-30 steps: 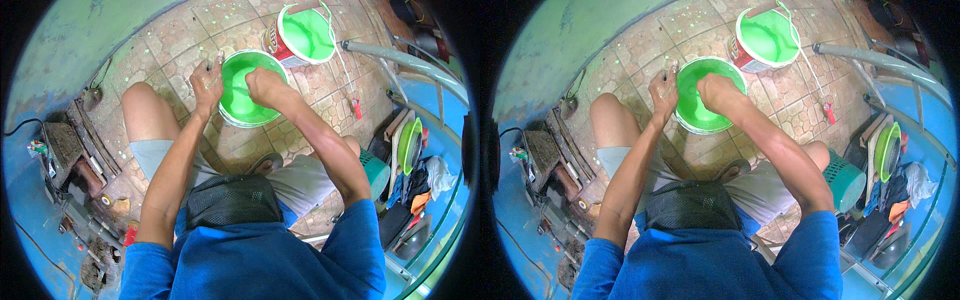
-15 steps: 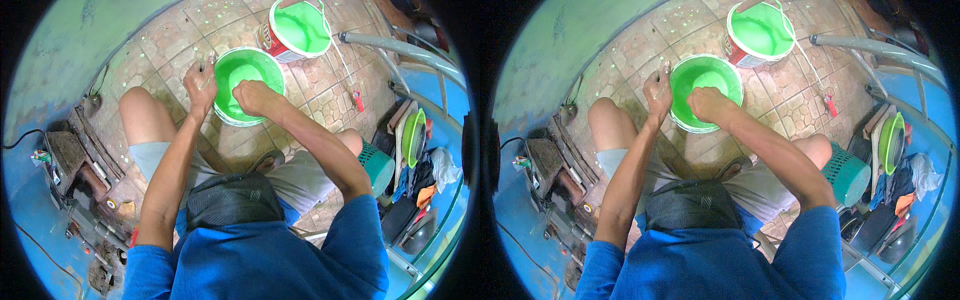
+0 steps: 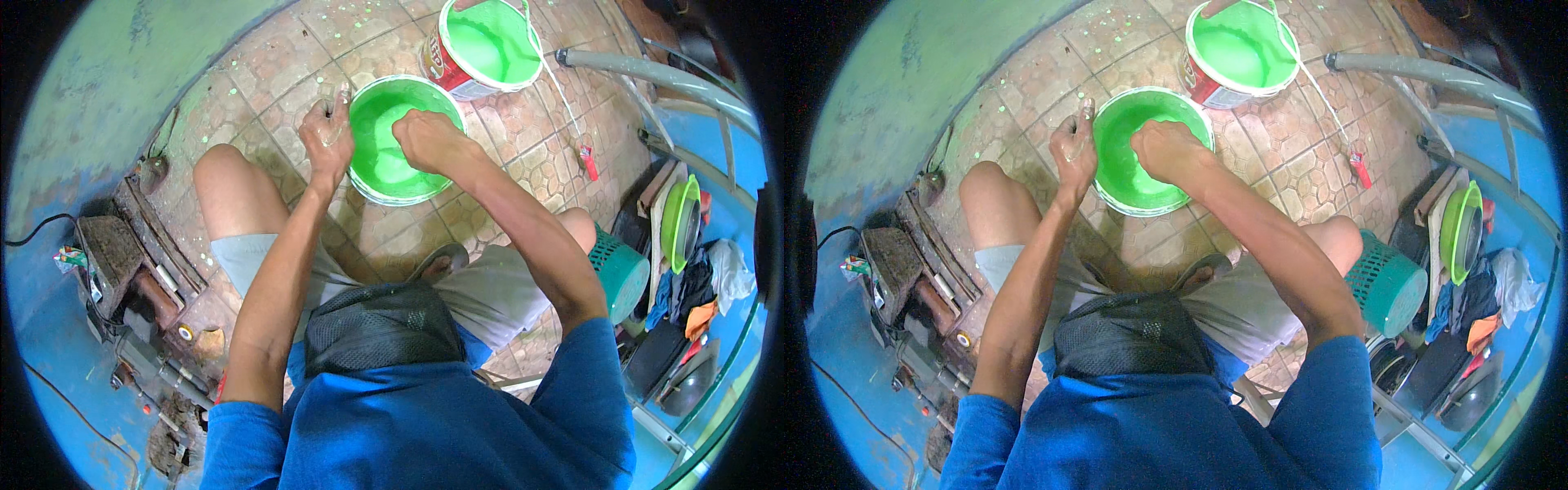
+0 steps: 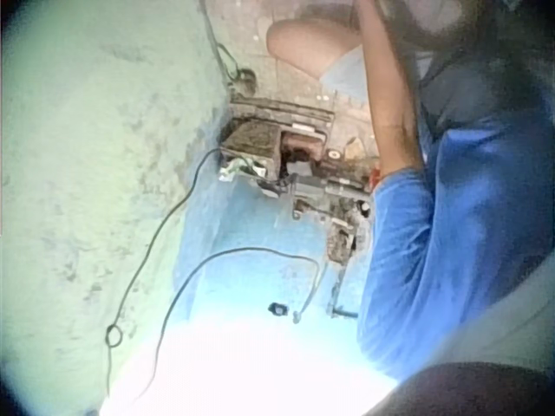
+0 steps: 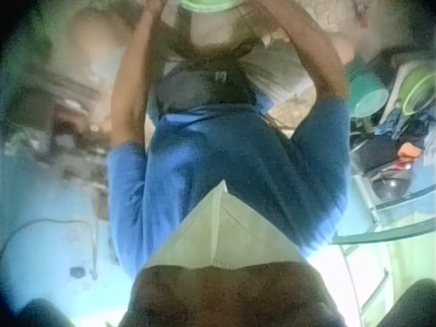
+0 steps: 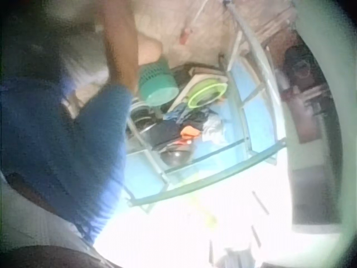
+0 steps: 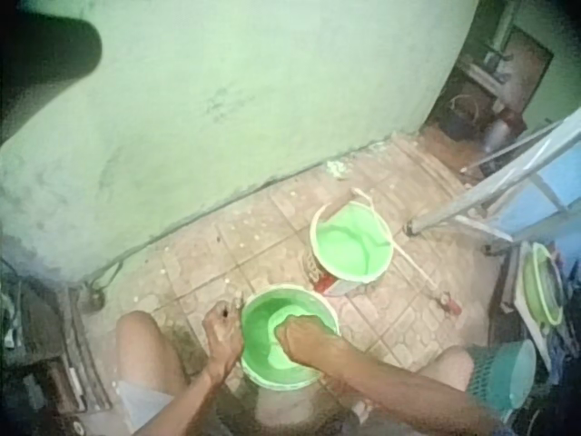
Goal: The person sits on the floor and uses a putty knife to mix bright green paint in a white bucket. They scrape the sides and bottom of the bucket to ensure the mixture is uniform, then transfer some paint to a second bucket.
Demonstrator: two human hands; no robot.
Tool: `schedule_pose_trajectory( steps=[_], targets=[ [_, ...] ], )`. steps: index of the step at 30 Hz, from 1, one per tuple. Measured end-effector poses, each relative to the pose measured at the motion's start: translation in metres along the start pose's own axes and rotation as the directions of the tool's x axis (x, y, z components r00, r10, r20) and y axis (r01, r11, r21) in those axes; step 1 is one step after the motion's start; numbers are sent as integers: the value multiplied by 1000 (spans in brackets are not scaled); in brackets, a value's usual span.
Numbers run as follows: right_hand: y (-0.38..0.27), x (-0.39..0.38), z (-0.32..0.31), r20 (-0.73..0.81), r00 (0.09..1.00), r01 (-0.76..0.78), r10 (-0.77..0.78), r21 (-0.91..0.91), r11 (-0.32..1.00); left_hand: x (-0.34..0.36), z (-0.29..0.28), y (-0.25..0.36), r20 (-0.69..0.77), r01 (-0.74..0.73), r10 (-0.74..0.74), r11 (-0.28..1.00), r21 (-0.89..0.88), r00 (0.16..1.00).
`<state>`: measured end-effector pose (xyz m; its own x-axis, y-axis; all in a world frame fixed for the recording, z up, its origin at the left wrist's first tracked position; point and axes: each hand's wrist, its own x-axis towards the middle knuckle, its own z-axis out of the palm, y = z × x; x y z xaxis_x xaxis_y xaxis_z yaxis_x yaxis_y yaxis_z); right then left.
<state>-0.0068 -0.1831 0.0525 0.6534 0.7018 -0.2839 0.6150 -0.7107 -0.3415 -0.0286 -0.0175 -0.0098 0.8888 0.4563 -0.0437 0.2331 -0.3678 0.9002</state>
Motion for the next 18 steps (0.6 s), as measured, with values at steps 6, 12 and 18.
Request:
schedule_pose_trajectory(
  steps=[6, 12, 18],
  targets=[
    [-2, -5, 14, -30, 997, 64, -66, -70, 996, -2, -1, 8, 4, 48, -48, 999, -7, 999],
    [11, -8, 9, -218, 974, 27, -52, -117, 993, -2, -2, 11, 6, 71, -71, 997, -14, 997],
    [-14, -26, 30, -143, 985, 105, -97, 55, 993, -1, -3, 10, -2, 68, -68, 997, 24, 998]
  ],
)
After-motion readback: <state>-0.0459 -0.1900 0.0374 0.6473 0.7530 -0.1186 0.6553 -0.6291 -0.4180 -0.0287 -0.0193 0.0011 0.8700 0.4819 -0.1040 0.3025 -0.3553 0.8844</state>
